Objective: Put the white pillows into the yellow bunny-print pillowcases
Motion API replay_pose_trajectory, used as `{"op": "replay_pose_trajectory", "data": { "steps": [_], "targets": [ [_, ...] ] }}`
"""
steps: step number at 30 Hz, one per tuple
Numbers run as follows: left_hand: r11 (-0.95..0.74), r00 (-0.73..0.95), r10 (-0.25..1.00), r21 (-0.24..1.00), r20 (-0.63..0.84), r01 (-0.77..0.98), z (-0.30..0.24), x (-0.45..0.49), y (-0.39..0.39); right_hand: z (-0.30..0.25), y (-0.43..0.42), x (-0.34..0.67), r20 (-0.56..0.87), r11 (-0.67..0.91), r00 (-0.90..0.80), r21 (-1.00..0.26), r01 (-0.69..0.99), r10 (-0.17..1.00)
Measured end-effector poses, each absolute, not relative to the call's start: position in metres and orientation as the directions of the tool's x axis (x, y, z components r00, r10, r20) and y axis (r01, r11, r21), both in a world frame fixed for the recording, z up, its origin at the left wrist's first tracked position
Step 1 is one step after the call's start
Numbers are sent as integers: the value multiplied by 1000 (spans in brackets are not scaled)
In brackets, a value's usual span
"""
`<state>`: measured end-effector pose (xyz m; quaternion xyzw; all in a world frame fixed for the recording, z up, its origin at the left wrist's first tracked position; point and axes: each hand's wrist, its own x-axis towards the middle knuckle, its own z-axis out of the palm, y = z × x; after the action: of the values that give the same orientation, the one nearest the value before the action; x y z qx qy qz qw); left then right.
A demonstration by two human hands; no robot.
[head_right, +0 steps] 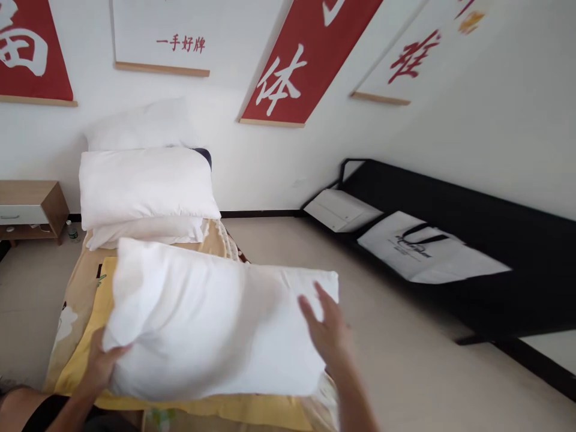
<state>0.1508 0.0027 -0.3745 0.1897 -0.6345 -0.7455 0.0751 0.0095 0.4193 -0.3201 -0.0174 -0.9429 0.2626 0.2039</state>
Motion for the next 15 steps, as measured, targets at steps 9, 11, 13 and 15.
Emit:
{"op": "replay_pose_trajectory", "data": {
  "steps": [9,11,13,15],
  "targets": [
    [215,-973,49,949,226,232,-388,157,29,-265,243,31,336,563,-709,-439,-700,-620],
    [327,-980,-5,927,198,185,-411,169,9,-272,249,30,438,552,-696,-424,-718,-569],
    [405,-981,-93,906,173,121,-443,182,-12,-278,259,30,557,534,-663,-404,-742,-500],
    [400,-958,-240,915,159,52,-475,192,-28,-280,267,32,629,540,-638,-380,-751,-445]
  ]
}}
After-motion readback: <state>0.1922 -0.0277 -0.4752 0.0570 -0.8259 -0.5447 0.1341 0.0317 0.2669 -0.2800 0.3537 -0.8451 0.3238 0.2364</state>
